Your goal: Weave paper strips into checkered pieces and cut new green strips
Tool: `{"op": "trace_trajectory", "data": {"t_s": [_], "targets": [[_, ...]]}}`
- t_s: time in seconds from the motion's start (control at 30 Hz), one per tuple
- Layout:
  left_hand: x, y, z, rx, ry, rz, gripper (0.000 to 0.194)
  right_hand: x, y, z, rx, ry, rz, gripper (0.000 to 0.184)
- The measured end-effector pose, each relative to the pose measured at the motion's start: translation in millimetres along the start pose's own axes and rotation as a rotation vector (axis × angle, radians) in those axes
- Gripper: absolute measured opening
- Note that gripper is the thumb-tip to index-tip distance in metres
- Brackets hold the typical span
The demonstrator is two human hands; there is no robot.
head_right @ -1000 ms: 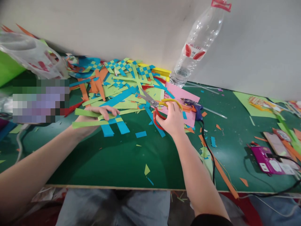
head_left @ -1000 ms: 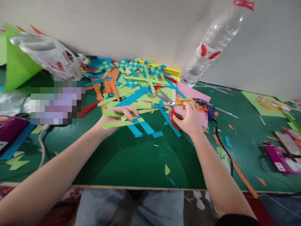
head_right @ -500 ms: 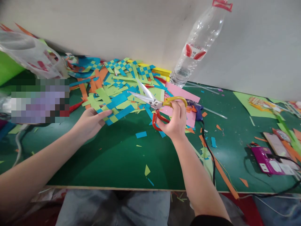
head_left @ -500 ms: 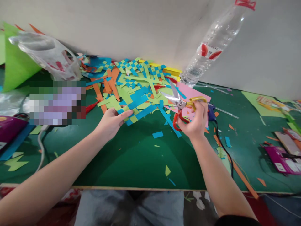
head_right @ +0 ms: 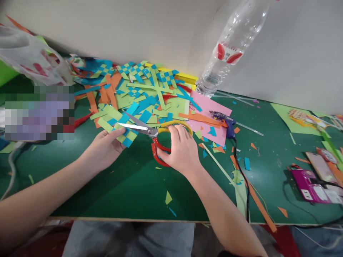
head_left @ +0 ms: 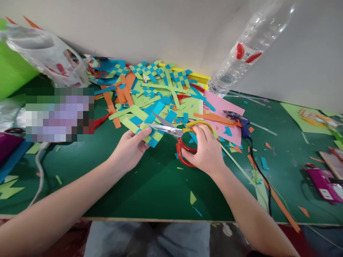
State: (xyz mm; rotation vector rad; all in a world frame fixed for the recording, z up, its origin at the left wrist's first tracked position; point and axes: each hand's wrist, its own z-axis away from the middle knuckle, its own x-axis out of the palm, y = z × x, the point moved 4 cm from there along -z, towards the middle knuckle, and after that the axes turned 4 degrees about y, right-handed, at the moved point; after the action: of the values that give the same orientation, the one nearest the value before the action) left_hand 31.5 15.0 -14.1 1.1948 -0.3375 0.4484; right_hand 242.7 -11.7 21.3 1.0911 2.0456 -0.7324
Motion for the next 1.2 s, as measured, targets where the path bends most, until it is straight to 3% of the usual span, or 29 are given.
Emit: {"op": "trace_trajectory", "data": {"t_s": [1.2], "targets": [[-2.2,0.0,-0.8,0.049,-0.075,-0.039,0.016,-2.2,2.6,-1.5,0.007,-0.134,-0.051,0.049]]}}
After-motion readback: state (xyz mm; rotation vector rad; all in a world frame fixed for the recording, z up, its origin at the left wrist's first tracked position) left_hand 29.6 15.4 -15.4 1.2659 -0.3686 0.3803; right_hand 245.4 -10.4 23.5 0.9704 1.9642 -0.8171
